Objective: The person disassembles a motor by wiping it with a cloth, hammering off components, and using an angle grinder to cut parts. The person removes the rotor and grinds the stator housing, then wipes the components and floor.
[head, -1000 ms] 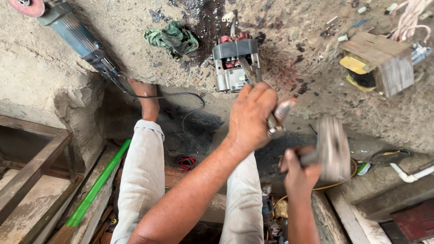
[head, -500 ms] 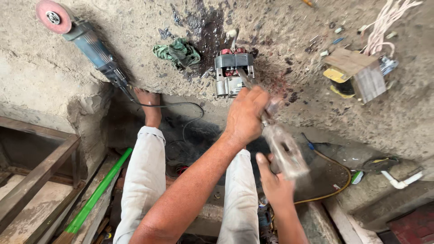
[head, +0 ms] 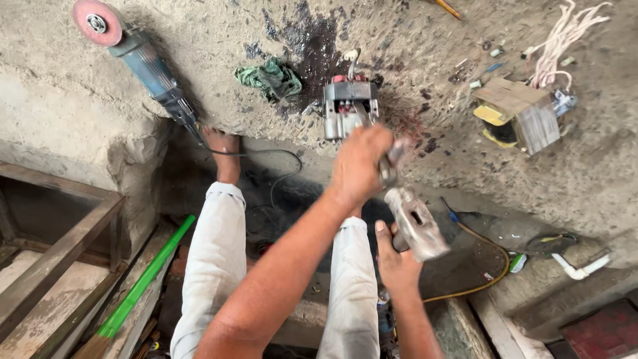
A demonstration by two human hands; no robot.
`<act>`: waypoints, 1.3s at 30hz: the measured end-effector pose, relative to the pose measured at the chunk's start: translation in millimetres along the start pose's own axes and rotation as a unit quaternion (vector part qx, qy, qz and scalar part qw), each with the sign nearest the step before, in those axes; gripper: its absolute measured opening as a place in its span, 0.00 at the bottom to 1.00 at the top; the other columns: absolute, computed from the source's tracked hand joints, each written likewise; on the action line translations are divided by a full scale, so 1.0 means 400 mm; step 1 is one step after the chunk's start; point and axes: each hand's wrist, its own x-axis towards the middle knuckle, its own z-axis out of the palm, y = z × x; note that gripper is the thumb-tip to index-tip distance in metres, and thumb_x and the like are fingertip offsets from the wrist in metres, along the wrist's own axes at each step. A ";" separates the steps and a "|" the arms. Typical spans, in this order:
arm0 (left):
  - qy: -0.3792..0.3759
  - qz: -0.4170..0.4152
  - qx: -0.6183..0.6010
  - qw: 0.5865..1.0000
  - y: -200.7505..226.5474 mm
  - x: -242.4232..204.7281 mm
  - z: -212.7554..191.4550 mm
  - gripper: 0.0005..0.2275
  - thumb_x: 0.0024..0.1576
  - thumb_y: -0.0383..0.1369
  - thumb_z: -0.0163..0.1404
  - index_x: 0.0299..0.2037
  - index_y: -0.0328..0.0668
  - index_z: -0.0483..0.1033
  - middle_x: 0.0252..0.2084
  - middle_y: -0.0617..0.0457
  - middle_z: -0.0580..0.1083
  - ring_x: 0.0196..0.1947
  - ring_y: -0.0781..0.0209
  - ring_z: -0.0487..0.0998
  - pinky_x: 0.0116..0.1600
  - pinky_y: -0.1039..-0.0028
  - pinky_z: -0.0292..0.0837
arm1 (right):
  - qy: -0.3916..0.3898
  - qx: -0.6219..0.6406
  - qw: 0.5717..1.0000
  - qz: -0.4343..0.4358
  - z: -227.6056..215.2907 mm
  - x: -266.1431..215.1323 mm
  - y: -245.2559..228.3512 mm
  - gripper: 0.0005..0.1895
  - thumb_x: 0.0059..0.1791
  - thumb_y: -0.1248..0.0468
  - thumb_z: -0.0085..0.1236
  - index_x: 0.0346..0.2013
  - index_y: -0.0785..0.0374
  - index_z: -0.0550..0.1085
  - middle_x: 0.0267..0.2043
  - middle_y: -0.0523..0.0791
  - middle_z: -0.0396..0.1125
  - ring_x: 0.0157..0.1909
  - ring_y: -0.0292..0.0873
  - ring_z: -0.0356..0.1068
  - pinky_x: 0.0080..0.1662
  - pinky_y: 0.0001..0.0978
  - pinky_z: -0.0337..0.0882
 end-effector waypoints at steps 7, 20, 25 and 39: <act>-0.013 0.013 0.006 1.000 -0.013 -0.013 0.018 0.08 0.51 0.32 0.57 0.35 0.41 0.72 0.39 0.48 0.73 0.38 0.42 0.72 0.44 0.58 0.68 | 0.080 0.176 0.981 -0.033 -0.126 -0.133 -0.216 0.06 0.50 0.69 0.60 0.40 0.66 0.73 0.34 0.44 0.67 0.33 0.34 0.65 0.34 0.25 0.64; -0.034 0.050 0.059 0.996 -0.016 -0.036 0.037 0.09 0.55 0.35 0.58 0.36 0.42 0.71 0.40 0.49 0.72 0.40 0.43 0.73 0.43 0.56 0.71 | 0.065 0.161 0.984 -0.049 -0.074 -0.097 -0.298 0.04 0.51 0.70 0.57 0.32 0.63 0.72 0.24 0.43 0.62 0.23 0.36 0.60 0.28 0.30 0.61; -0.027 0.038 0.041 0.998 -0.023 -0.051 0.064 0.08 0.53 0.34 0.57 0.36 0.42 0.72 0.39 0.48 0.71 0.39 0.42 0.72 0.45 0.55 0.70 | 0.002 -0.269 0.917 -0.295 -0.031 -0.065 -0.165 0.10 0.48 0.72 0.55 0.43 0.65 0.75 0.34 0.47 0.67 0.37 0.44 0.65 0.42 0.38 0.68; -0.015 0.055 0.018 0.998 -0.037 -0.040 0.066 0.06 0.54 0.30 0.56 0.37 0.42 0.71 0.39 0.50 0.71 0.41 0.45 0.73 0.47 0.56 0.69 | 0.049 0.150 0.986 0.050 -0.014 -0.067 -0.150 0.06 0.45 0.64 0.55 0.35 0.60 0.71 0.35 0.37 0.66 0.38 0.30 0.65 0.42 0.21 0.65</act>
